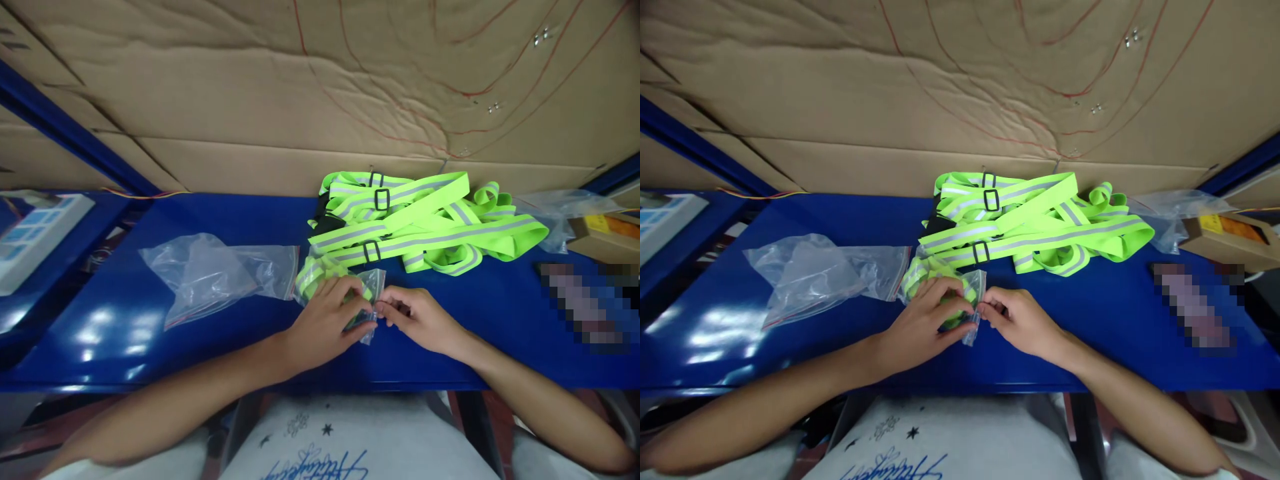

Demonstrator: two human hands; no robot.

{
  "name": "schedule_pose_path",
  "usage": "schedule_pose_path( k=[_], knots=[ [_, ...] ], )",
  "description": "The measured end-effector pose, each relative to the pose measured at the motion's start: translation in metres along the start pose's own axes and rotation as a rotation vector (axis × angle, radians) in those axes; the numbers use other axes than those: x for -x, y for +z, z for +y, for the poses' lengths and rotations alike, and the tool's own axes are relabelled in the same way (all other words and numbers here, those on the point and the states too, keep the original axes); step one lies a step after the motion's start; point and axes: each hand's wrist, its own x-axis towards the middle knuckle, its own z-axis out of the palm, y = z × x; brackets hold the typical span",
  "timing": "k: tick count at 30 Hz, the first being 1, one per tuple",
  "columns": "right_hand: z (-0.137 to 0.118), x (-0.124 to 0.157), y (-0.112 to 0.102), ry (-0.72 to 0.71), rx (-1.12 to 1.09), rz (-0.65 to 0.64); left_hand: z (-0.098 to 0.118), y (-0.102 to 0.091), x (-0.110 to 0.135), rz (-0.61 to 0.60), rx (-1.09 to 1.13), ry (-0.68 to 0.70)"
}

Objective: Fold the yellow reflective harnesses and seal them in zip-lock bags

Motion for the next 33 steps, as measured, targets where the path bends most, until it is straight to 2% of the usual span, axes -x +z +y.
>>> schedule_pose_path(
  k=[3,8,10,14,16,21,24,26,30,31,33],
  knots=[
    [-0.001,0.001,0.006,-0.042,-0.174,-0.092,0.003,-0.003,0.0,0.036,0.064,0.008],
    [-0.006,0.003,0.015,-0.242,-0.194,-0.143,0.012,-0.009,0.002,0.053,0.119,0.014],
    [-0.009,0.004,0.015,-0.332,-0.186,-0.144,0.014,-0.018,-0.001,-0.007,0.228,-0.018],
    [-0.014,0.007,0.011,-0.441,-0.167,-0.124,0.013,-0.044,-0.013,-0.209,0.479,-0.034],
    [-0.017,0.009,0.009,-0.447,-0.16,-0.085,0.011,-0.051,-0.016,-0.223,0.529,-0.024],
    [-0.024,0.013,0.007,-0.378,-0.193,-0.033,0.018,-0.047,-0.01,-0.049,0.414,0.02],
    [-0.025,0.014,0.007,-0.381,-0.167,-0.014,0.018,-0.047,-0.007,-0.006,0.374,0.02],
    [-0.022,0.014,0.006,-0.366,-0.144,0.012,0.012,-0.052,-0.01,0.055,0.445,-0.035],
    [-0.015,0.014,0.0,-0.259,-0.147,0.133,-0.01,-0.064,-0.018,0.322,0.459,-0.193],
    [-0.013,0.013,-0.002,-0.237,-0.143,0.177,-0.013,-0.065,-0.019,0.341,0.46,-0.199],
    [-0.013,0.013,-0.005,-0.211,-0.104,0.265,-0.016,-0.063,-0.019,0.29,0.497,-0.167]
  ],
)
